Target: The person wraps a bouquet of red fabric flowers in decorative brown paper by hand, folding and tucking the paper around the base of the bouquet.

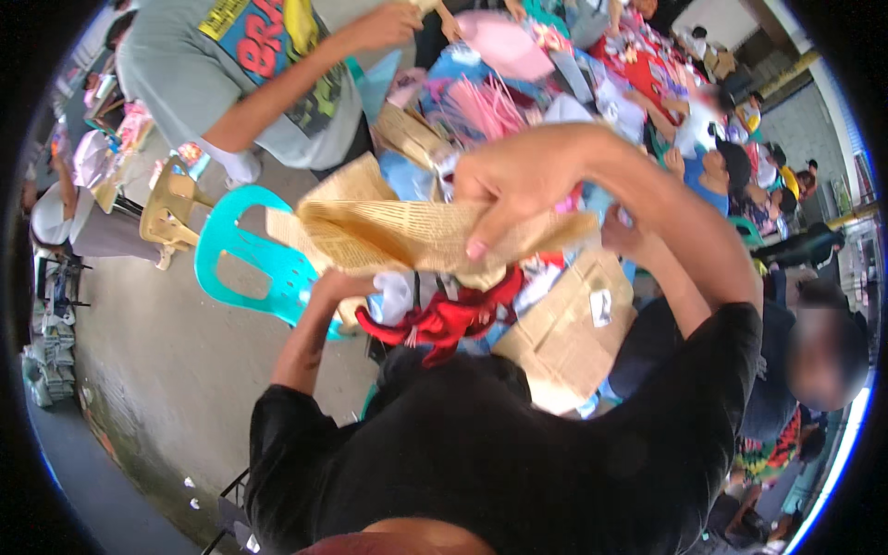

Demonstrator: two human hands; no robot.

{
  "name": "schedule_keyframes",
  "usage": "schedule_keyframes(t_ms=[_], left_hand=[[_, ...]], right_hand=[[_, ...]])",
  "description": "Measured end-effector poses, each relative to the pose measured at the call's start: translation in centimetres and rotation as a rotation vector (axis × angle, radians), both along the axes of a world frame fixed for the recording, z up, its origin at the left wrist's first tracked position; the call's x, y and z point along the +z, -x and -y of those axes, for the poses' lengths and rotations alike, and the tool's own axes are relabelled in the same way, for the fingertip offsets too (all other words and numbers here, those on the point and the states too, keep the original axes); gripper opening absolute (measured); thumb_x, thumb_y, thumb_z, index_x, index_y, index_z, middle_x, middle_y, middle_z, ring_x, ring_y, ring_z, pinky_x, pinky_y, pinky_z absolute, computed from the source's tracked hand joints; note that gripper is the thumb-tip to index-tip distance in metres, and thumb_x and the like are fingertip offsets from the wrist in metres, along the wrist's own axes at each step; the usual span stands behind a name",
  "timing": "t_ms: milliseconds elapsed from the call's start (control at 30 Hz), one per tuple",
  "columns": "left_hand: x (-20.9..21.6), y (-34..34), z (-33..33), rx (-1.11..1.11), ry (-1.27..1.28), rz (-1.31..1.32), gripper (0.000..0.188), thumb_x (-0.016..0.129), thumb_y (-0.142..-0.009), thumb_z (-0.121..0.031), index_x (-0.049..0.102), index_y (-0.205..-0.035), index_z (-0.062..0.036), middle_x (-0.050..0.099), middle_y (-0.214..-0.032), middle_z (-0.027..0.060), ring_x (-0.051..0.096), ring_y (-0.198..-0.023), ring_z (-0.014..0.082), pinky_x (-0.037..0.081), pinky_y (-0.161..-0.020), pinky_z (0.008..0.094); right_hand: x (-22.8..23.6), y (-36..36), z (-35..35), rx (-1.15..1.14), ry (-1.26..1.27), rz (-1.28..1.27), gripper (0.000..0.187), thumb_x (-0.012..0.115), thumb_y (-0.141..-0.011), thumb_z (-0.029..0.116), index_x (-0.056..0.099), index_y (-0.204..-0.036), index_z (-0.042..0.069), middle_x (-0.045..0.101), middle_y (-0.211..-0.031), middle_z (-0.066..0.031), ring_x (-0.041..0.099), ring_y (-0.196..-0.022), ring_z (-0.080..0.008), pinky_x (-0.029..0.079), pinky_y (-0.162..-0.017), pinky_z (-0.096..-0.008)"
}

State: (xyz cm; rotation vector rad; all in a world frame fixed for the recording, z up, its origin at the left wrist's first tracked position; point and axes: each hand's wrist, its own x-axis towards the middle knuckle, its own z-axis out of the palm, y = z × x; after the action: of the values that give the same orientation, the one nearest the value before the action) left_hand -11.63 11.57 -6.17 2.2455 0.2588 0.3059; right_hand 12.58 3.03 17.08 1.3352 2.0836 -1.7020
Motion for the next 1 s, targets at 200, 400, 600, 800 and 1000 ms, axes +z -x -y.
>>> schedule_keyframes(t_ms=[200,400,600,800,1000], left_hand=[[0.5,-0.4,-0.4,0.065,-0.163,0.253,0.038,0.061,-0.062,-0.011,0.059,-0.099,-0.0086,0.061,-0.093,0.0105,0.056,-0.088,0.0307,0.044,-0.078,0.0391],[0.5,-1.2,-0.3,-0.015,-0.146,0.141,0.043,0.063,-0.067,-0.021,0.057,-0.108,-0.0120,0.057,-0.108,0.0091,0.051,-0.103,0.0281,0.040,-0.088,0.0386],[-1.8,-1.1,-0.3,0.023,-0.166,0.080,0.064,0.068,-0.067,-0.037,0.047,-0.122,-0.0123,0.047,-0.123,0.0118,0.038,-0.118,0.0315,0.029,-0.099,0.0426],[2.2,-4.9,-0.1,-0.090,-0.524,0.233,0.049,0.065,-0.061,-0.018,0.053,-0.108,-0.0117,0.052,-0.111,0.0117,0.043,-0.109,0.0325,0.035,-0.092,0.0440],[5.7,-6.1,0.6,-0.130,-0.446,0.415,0.044,0.064,-0.061,-0.014,0.056,-0.105,-0.0140,0.053,-0.110,0.0078,0.042,-0.109,0.0273,0.038,-0.088,0.0429]], right_hand=[[3.2,2.3,-1.1,-0.006,-0.354,-0.080,0.028,0.057,-0.085,0.022,0.058,-0.086,-0.007,0.056,-0.066,-0.0051,0.047,-0.065,-0.0068,0.040,-0.056,-0.0282],[3.0,1.9,-2.8,0.192,-0.087,0.191,0.032,0.055,-0.086,0.025,0.058,-0.089,-0.007,0.059,-0.069,-0.0080,0.049,-0.064,-0.0103,0.041,-0.061,-0.0303],[0.2,3.2,-1.9,0.145,-0.322,0.222,0.047,0.064,-0.077,0.033,0.053,-0.110,0.002,0.062,-0.093,-0.0050,0.056,-0.077,-0.0115,0.044,-0.071,-0.0257],[-2.9,0.3,-2.3,-0.030,-0.136,0.300,0.054,0.069,-0.070,0.042,0.059,-0.101,-0.002,0.062,-0.079,-0.0087,0.055,-0.072,-0.0150,0.042,-0.067,-0.0295],[0.9,1.6,-1.0,0.023,-0.430,0.272,0.092,0.074,-0.061,0.047,0.034,-0.130,0.002,0.047,-0.123,-0.0161,0.047,-0.114,-0.0252,0.039,-0.092,-0.0326]])
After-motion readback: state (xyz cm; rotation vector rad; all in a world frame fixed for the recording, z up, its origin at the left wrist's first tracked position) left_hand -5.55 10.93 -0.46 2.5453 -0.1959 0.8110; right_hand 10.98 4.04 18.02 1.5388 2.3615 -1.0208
